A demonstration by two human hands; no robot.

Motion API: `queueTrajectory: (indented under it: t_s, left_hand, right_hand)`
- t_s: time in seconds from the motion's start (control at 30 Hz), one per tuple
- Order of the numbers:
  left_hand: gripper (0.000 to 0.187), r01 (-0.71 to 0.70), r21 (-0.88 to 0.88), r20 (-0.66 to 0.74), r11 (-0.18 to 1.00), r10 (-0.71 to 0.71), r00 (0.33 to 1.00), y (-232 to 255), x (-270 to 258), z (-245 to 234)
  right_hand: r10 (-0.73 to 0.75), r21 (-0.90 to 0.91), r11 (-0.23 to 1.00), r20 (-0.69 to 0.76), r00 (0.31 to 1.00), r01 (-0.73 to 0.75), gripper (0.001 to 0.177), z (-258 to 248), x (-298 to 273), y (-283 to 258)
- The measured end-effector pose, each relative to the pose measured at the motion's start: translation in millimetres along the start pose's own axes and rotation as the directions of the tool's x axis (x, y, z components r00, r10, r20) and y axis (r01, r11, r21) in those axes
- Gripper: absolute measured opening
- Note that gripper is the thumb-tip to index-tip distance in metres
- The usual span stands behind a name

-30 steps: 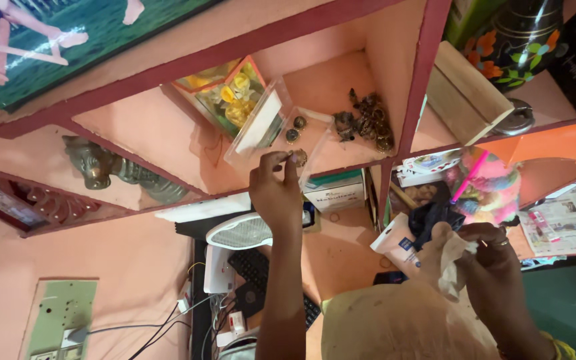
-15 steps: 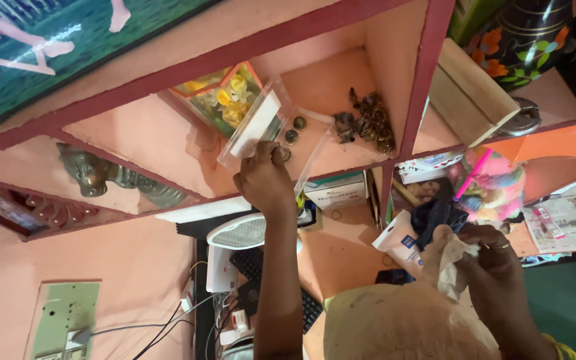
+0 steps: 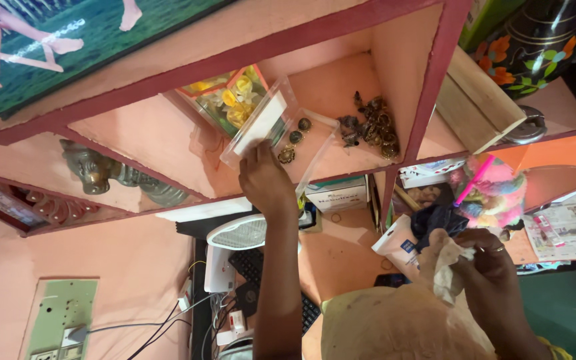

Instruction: The person wipes a clear plastic container with a cloth, then removes small metal jewelry pieces from a cloth pouch and wipes each piece individually with the cloth. The cleaned pieces are placed into the container on a shelf.

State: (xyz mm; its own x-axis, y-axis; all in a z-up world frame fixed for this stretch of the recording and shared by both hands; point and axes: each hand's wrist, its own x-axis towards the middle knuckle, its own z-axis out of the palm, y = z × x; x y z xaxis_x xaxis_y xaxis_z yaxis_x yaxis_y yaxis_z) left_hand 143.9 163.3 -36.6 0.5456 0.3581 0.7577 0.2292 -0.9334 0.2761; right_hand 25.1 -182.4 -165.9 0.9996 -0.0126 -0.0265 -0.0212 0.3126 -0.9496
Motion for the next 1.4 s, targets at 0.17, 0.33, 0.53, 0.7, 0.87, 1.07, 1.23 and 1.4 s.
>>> queueTrajectory:
  t_s: [0.17,0.33,0.53,0.7,0.87,1.07,1.23,1.4]
  left_hand:
    - [0.007,0.095,-0.003,0.166,0.995,-0.094,0.982,2.6,0.0,-9.6]
    - [0.009,0.116,0.033,0.364,0.993,-0.120,0.924,8.8,5.1,-13.6]
    - [0.022,0.068,0.064,0.386,0.996,-0.088,0.918,8.9,16.0,-3.1]
    - [0.020,-0.017,0.124,0.371,0.992,-0.031,0.928,5.5,19.4,11.9]
    - [0.023,-0.035,0.151,0.376,0.988,-0.025,0.926,1.8,18.2,20.8]
    - [0.019,-0.027,0.121,0.345,0.992,-0.016,0.939,3.6,17.5,17.6]
    - [0.007,-0.036,0.070,0.278,0.997,0.015,0.960,11.0,22.3,-1.1]
    - [0.008,-0.072,-0.149,0.256,0.986,0.109,0.960,30.1,13.1,-16.3]
  right_hand:
    - [-0.009,-0.028,1.000,0.016,1.000,0.010,0.031,2.6,0.1,6.9]
    - [0.019,-0.021,1.000,0.031,0.999,-0.018,0.031,4.1,-0.5,10.1]
    - [-0.036,-0.013,0.999,0.064,0.997,0.037,0.032,1.2,-2.8,7.6]
    - [0.031,-0.002,1.000,0.027,0.999,-0.031,0.029,-0.5,-4.5,5.6]
    - [0.002,-0.010,1.000,0.030,1.000,-0.002,0.029,-3.2,-4.1,4.6]
    - [-0.050,0.014,0.999,0.072,0.996,0.049,0.029,-5.4,-3.7,6.6]
    - [0.001,0.015,1.000,0.029,1.000,-0.002,0.030,-7.4,-4.8,6.2]
    - [0.011,-0.034,0.999,0.025,1.000,-0.010,0.031,-8.8,-4.7,5.6]
